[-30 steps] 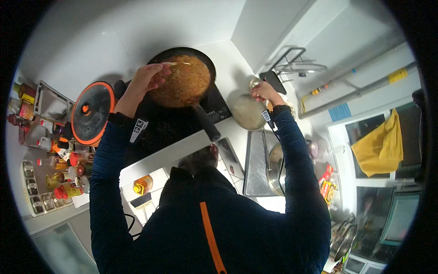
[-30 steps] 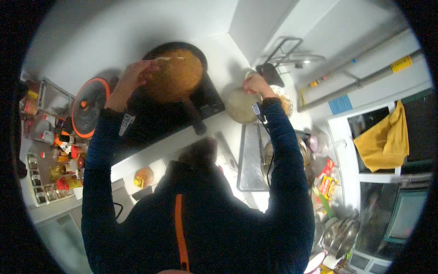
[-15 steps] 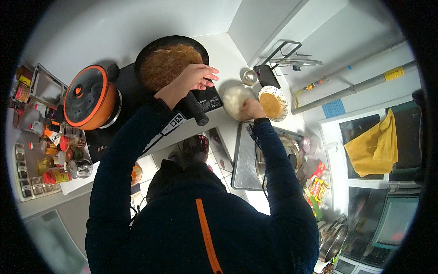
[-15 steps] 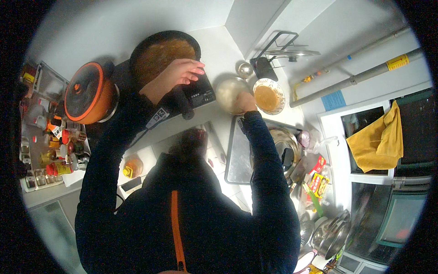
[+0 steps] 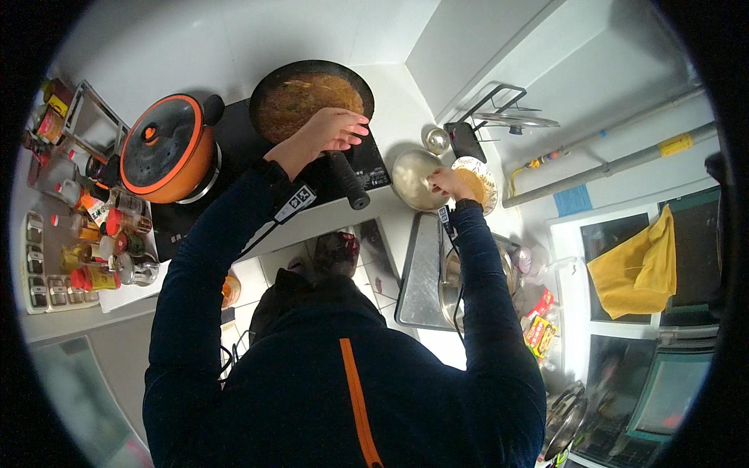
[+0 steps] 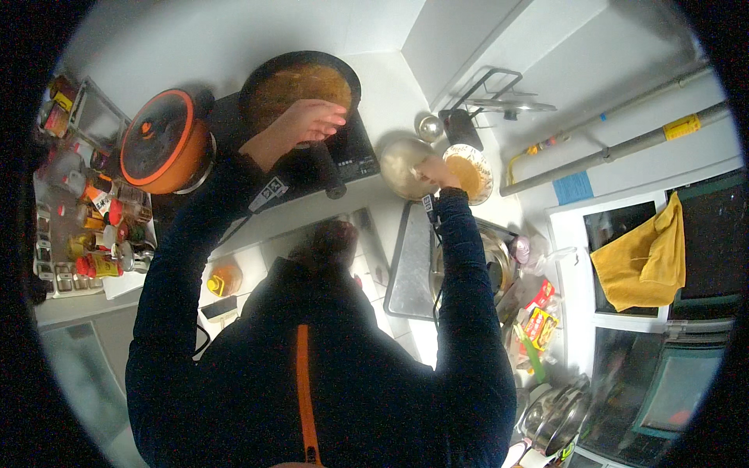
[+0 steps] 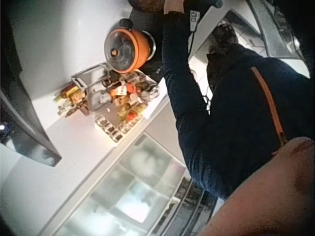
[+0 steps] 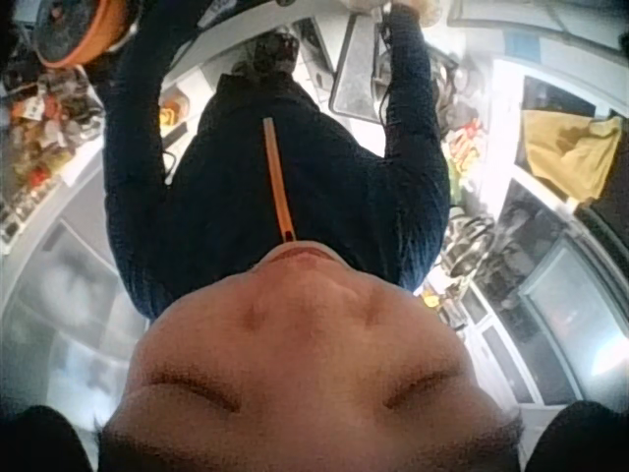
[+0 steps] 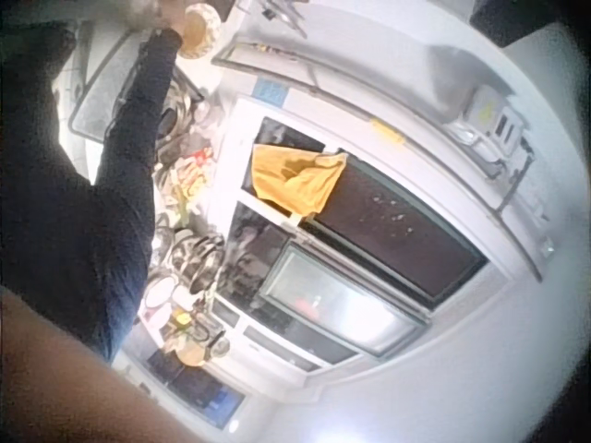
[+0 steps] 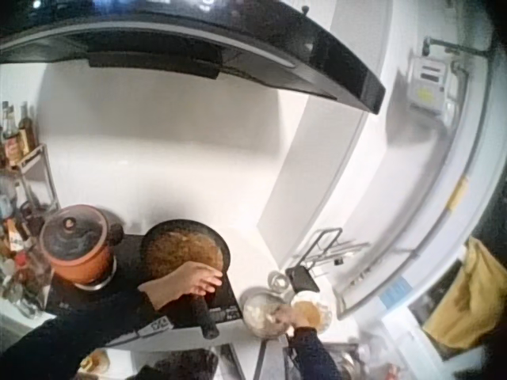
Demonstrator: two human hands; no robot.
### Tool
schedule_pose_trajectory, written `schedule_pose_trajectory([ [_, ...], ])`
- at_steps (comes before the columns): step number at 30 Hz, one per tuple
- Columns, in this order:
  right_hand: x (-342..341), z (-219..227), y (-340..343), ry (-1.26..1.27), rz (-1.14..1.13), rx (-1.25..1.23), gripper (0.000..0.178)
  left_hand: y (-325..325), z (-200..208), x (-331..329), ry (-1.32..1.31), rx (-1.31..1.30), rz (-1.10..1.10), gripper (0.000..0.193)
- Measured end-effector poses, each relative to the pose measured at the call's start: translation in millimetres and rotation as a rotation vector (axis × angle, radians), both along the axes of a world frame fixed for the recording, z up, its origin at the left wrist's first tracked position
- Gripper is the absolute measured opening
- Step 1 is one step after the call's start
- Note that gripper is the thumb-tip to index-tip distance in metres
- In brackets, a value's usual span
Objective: The person stirs a simmering stew in a pan on an induction cooktop using a ladle, then adds several flat white noodles from a bowl into the pan one by one. The person continues to stir the mixture while the noodles cook.
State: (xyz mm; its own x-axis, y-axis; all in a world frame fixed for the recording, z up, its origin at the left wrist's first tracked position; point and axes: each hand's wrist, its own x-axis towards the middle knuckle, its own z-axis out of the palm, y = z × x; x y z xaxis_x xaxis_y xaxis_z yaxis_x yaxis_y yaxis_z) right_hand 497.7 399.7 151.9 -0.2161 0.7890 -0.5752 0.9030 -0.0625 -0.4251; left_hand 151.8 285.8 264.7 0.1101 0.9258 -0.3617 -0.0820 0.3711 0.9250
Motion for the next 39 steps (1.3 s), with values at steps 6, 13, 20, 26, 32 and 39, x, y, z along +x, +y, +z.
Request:
schedule_pose_trajectory([
  [6,-4.4,35.3,20.1,0.526,-0.234,-0.245,0.033,1.4,-7.0,-4.9,-0.098,0.038,-0.051,0.04],
  [13,-131.0,140.0,33.5,0.918,0.021,-0.318,0.019,17.6,-17.4,-12.1,-0.471,0.229,-0.117,0.045],
  [20,-230.7,176.8,31.7,0.912,0.213,-0.268,0.018,23.7,-5.6,-52.6,-0.104,0.779,-0.041,0.032],
  [26,-273.5,174.1,25.9,0.988,0.195,-0.181,0.02,26.5,3.9,-87.1,-0.229,0.466,0.259,0.034],
  [32,-290.4,173.7,31.7,1.002,0.194,-0.084,0.021,37.6,-1.4,-114.8,-0.208,0.468,0.392,0.034],
  [39,-285.4,177.4,39.3,1.006,0.176,0.015,0.023,42.3,8.5,-130.0,-0.198,0.414,0.463,0.03],
])
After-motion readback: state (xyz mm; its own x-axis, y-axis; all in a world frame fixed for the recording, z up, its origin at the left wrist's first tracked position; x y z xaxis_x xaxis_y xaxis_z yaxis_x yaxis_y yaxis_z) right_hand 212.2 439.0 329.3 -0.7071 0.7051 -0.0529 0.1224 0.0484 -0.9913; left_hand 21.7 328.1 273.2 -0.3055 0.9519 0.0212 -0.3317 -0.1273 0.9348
